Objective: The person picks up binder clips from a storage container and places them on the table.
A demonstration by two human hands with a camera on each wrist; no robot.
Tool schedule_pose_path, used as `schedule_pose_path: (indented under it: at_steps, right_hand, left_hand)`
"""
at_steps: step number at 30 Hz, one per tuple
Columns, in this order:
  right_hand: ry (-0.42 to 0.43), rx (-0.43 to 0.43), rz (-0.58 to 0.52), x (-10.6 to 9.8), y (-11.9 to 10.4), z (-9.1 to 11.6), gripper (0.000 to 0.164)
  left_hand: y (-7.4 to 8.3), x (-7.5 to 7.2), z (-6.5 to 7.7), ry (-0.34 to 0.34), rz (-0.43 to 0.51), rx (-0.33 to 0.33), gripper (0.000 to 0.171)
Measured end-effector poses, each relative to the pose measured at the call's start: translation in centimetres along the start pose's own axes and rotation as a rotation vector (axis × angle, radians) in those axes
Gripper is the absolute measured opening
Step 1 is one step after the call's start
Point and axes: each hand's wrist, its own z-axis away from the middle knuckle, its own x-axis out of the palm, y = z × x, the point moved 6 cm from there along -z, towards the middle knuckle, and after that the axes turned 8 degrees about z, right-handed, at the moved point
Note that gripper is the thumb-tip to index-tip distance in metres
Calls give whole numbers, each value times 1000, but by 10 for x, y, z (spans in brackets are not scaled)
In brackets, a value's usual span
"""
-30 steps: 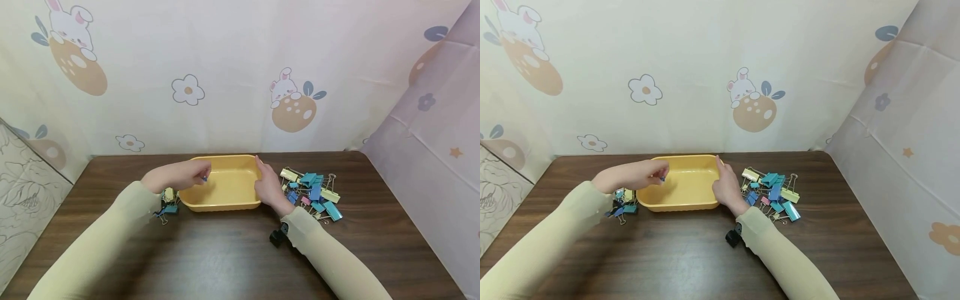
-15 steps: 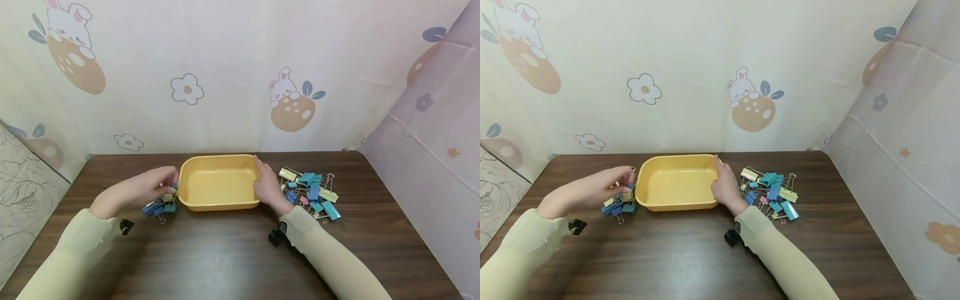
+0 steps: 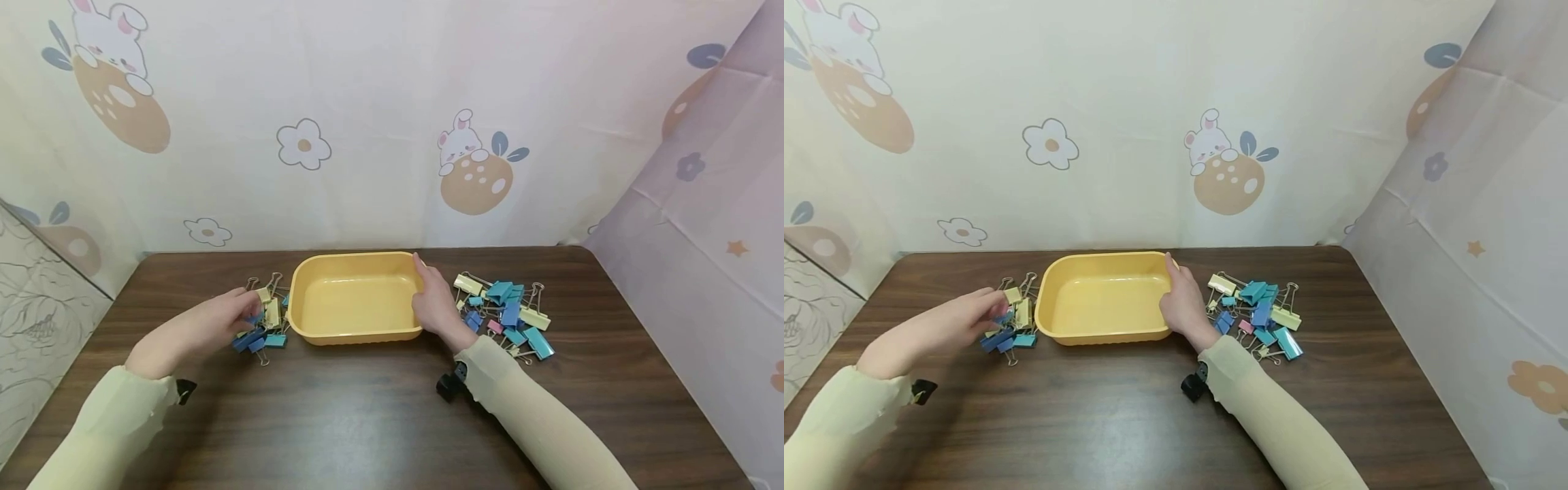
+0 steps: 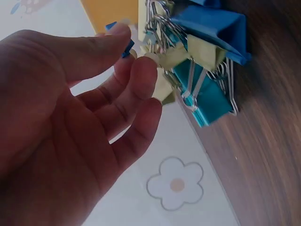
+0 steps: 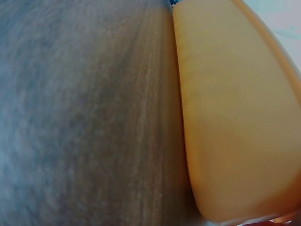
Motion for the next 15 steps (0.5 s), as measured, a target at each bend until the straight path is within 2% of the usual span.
schedule_pose_path:
  at_steps: [7,15]
  right_hand:
    - [-3,0,-2,1,-1,1,87]
    - [-3,4,-1,1,-1,0,88]
  left_hand:
    - [-17,10,19,-30,11,-43,25]
    - [-29,13,26,25,7,-8,28]
